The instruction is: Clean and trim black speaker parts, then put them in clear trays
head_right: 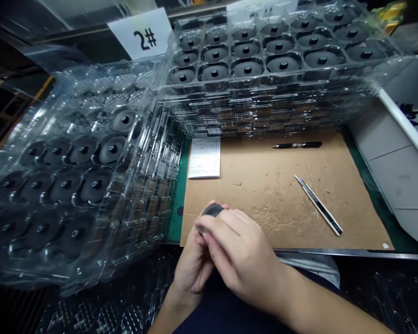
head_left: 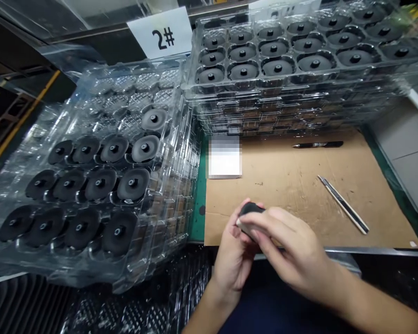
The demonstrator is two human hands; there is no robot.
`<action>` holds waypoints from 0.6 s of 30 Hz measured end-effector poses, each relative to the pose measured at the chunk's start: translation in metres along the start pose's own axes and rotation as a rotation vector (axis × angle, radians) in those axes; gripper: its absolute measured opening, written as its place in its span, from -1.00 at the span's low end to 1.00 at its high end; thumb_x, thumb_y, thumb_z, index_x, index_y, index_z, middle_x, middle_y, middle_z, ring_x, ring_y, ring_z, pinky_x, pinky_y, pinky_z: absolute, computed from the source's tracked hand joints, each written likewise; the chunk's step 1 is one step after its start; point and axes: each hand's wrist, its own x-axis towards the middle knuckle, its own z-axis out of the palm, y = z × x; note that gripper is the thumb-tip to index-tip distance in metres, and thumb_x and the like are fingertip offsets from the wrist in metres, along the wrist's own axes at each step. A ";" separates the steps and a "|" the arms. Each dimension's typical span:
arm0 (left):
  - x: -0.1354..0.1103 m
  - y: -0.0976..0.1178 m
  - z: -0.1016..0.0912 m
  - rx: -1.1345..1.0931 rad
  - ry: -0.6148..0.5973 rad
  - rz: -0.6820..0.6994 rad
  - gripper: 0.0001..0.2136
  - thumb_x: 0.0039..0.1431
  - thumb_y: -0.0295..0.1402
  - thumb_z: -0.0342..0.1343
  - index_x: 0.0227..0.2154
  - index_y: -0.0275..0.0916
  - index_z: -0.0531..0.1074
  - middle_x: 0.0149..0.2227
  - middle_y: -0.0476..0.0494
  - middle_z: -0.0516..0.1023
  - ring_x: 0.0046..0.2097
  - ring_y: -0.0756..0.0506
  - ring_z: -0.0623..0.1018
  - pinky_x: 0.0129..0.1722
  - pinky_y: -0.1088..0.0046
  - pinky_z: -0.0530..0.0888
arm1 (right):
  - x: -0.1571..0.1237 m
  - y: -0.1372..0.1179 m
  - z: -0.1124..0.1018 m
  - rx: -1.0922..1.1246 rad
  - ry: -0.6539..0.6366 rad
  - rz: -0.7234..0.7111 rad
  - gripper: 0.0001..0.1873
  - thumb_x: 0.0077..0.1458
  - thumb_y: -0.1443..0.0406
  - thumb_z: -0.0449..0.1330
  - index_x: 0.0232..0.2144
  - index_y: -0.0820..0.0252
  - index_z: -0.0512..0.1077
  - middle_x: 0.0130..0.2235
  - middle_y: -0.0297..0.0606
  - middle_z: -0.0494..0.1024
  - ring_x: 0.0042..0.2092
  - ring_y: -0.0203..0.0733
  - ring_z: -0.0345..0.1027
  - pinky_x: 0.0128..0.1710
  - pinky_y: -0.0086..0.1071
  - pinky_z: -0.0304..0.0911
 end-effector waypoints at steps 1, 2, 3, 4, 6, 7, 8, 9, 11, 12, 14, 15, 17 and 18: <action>-0.001 0.000 0.003 0.007 0.005 0.004 -0.48 -0.07 -0.24 0.29 0.01 -0.10 0.34 0.03 -0.14 0.44 0.04 -0.17 0.45 0.04 0.35 0.39 | 0.001 -0.001 -0.001 0.017 -0.076 -0.012 -0.70 0.18 0.39 0.00 -0.04 0.12 0.33 -0.23 -0.25 0.48 -0.22 -0.26 0.34 -0.23 -0.37 0.29; -0.001 0.001 0.006 0.015 0.013 0.014 -0.51 -0.06 -0.26 0.29 -0.01 -0.09 0.36 0.01 -0.12 0.46 0.01 -0.15 0.47 0.03 0.36 0.39 | 0.002 -0.002 -0.002 0.024 -0.134 -0.013 -0.72 0.18 0.40 0.00 -0.08 0.15 0.36 -0.28 -0.27 0.47 -0.26 -0.28 0.33 -0.27 -0.40 0.28; -0.002 0.002 0.009 0.021 0.018 0.023 -0.55 -0.05 -0.28 0.29 -0.04 -0.10 0.39 -0.03 -0.10 0.49 0.00 -0.14 0.48 0.03 0.36 0.39 | 0.002 -0.001 -0.004 0.017 -0.142 -0.016 -0.74 0.18 0.41 0.00 -0.11 0.18 0.38 -0.31 -0.28 0.47 -0.30 -0.30 0.32 -0.29 -0.41 0.27; -0.002 0.002 0.012 0.027 0.016 0.027 -0.60 -0.05 -0.29 0.28 -0.08 -0.12 0.42 -0.07 -0.09 0.51 -0.01 -0.14 0.48 0.05 0.36 0.38 | 0.002 0.000 -0.006 0.000 -0.098 -0.029 -0.75 0.18 0.41 0.00 -0.14 0.21 0.40 -0.33 -0.28 0.47 -0.31 -0.31 0.32 -0.30 -0.41 0.27; -0.003 0.003 0.019 0.040 -0.016 0.023 -0.61 -0.08 -0.29 0.30 -0.12 -0.14 0.45 -0.10 -0.10 0.53 0.01 -0.14 0.47 0.07 0.35 0.35 | -0.003 0.000 -0.010 -0.033 0.053 -0.075 -0.75 0.17 0.42 0.01 -0.12 0.28 0.39 -0.31 -0.23 0.47 -0.28 -0.28 0.31 -0.25 -0.37 0.27; -0.004 0.003 0.021 0.045 -0.040 0.021 -0.57 -0.13 -0.28 0.33 -0.12 -0.14 0.45 -0.10 -0.11 0.53 0.01 -0.16 0.47 0.07 0.34 0.35 | -0.007 -0.001 -0.012 -0.029 0.100 -0.100 -0.73 0.15 0.43 0.02 -0.09 0.30 0.38 -0.29 -0.21 0.47 -0.26 -0.27 0.31 -0.23 -0.35 0.27; -0.004 0.004 0.024 0.048 -0.063 0.024 -0.50 -0.19 -0.27 0.36 -0.09 -0.13 0.44 -0.08 -0.11 0.52 0.00 -0.17 0.48 0.06 0.33 0.36 | -0.012 -0.002 -0.014 -0.006 0.106 -0.118 -0.71 0.14 0.45 0.04 -0.07 0.31 0.36 -0.27 -0.20 0.47 -0.25 -0.27 0.31 -0.21 -0.35 0.28; -0.005 0.004 0.026 0.049 -0.077 0.030 -0.43 -0.24 -0.26 0.37 -0.05 -0.11 0.41 -0.05 -0.11 0.51 -0.02 -0.18 0.49 0.04 0.32 0.38 | -0.016 -0.003 -0.016 0.027 0.075 -0.122 -0.69 0.13 0.46 0.04 -0.05 0.31 0.35 -0.27 -0.21 0.48 -0.25 -0.29 0.31 -0.22 -0.37 0.28; -0.005 0.002 0.030 0.058 -0.082 0.039 -0.37 -0.27 -0.25 0.38 -0.02 -0.08 0.39 -0.03 -0.11 0.49 -0.04 -0.18 0.50 0.01 0.33 0.40 | -0.021 -0.004 -0.019 0.064 0.017 -0.097 -0.69 0.11 0.48 0.05 -0.08 0.29 0.37 -0.28 -0.25 0.48 -0.27 -0.32 0.32 -0.22 -0.41 0.29; -0.005 0.001 0.032 0.065 -0.078 0.038 -0.38 -0.26 -0.25 0.38 -0.02 -0.09 0.39 -0.03 -0.11 0.50 -0.03 -0.18 0.50 0.02 0.34 0.40 | -0.021 -0.004 -0.021 0.053 0.033 -0.080 -0.71 0.11 0.48 0.05 -0.10 0.28 0.38 -0.29 -0.25 0.48 -0.27 -0.33 0.32 -0.22 -0.42 0.29; -0.004 -0.002 0.037 0.085 -0.068 0.023 -0.45 -0.22 -0.25 0.36 -0.06 -0.11 0.42 -0.06 -0.10 0.52 0.01 -0.16 0.48 0.06 0.35 0.37 | -0.019 -0.003 -0.025 -0.008 0.134 -0.079 -0.74 0.12 0.46 0.05 -0.12 0.30 0.39 -0.29 -0.23 0.48 -0.27 -0.30 0.32 -0.21 -0.38 0.29; -0.004 -0.003 0.039 0.098 -0.066 0.009 -0.47 -0.21 -0.26 0.36 -0.07 -0.11 0.43 -0.08 -0.09 0.53 0.02 -0.15 0.47 0.07 0.36 0.35 | -0.019 -0.002 -0.026 -0.032 0.173 -0.096 -0.73 0.12 0.46 0.05 -0.11 0.32 0.39 -0.29 -0.21 0.48 -0.26 -0.28 0.32 -0.20 -0.35 0.29; -0.004 -0.002 0.042 0.113 -0.078 -0.017 -0.47 -0.23 -0.27 0.37 -0.09 -0.10 0.44 -0.10 -0.08 0.54 -0.01 -0.15 0.49 0.08 0.34 0.34 | -0.024 0.002 -0.031 -0.018 0.159 -0.157 -0.70 0.12 0.46 0.06 -0.08 0.33 0.37 -0.30 -0.20 0.48 -0.26 -0.26 0.31 -0.20 -0.33 0.28; -0.004 -0.001 0.042 0.112 -0.090 -0.027 -0.45 -0.26 -0.27 0.38 -0.08 -0.08 0.44 -0.10 -0.07 0.54 -0.03 -0.16 0.50 0.06 0.32 0.36 | -0.030 0.004 -0.033 0.005 0.114 -0.174 -0.69 0.11 0.47 0.06 -0.07 0.32 0.37 -0.31 -0.21 0.48 -0.26 -0.26 0.31 -0.22 -0.35 0.28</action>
